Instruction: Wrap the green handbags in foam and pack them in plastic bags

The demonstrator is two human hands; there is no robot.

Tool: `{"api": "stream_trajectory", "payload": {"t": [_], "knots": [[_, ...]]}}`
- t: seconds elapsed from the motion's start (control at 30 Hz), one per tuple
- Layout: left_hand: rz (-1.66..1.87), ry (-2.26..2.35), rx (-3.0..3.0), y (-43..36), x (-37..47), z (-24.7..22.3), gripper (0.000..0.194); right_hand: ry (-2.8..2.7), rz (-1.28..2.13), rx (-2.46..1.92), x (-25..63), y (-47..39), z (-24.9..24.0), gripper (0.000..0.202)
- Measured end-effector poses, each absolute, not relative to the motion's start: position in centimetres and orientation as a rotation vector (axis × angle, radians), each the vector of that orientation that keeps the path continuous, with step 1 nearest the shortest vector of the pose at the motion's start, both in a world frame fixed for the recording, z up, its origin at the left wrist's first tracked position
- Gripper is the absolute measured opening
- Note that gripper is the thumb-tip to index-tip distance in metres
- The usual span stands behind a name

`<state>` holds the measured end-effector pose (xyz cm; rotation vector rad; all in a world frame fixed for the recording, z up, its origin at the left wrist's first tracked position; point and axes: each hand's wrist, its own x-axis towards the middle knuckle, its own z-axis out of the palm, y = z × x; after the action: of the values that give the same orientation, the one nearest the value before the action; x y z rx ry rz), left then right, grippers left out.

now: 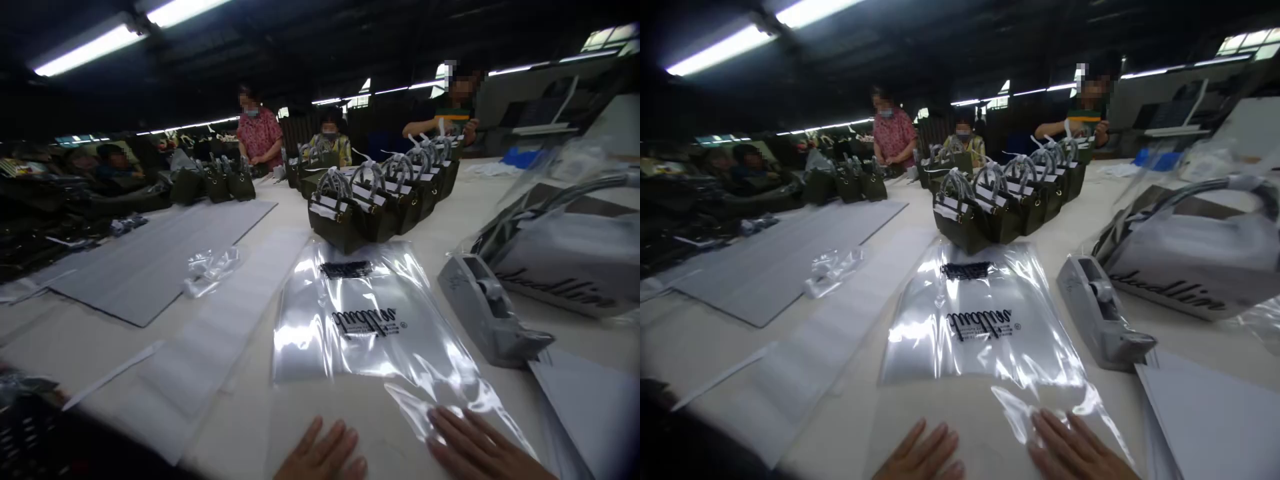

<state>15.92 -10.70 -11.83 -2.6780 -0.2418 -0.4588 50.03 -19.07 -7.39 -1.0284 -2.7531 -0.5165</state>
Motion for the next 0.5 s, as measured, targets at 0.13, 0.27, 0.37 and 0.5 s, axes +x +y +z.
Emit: {"api": "stream_trajectory", "payload": {"t": [0.13,0.27,0.37,0.5], "knots": [[-0.252,-0.342,-2.862,-7.4,14.2,-8.9,0.057,-2.715,-0.663,-1.196,47.6,-18.2,-7.6,0.064],[-0.167,-0.552,-2.921,-5.0,12.9,-7.8,0.053,-2.694,-0.565,-1.233,47.8,-16.2,-8.5,0.054],[-0.406,-0.75,-2.81,-3.2,13.0,-8.7,0.047,-2.556,-0.334,-1.552,49.7,-12.5,-8.5,0.041],[-0.42,-1.121,-2.758,0.4,14.8,-9.6,0.048,-2.335,0.093,-2.037,52.6,-3.6,-6.6,0.05]]}}
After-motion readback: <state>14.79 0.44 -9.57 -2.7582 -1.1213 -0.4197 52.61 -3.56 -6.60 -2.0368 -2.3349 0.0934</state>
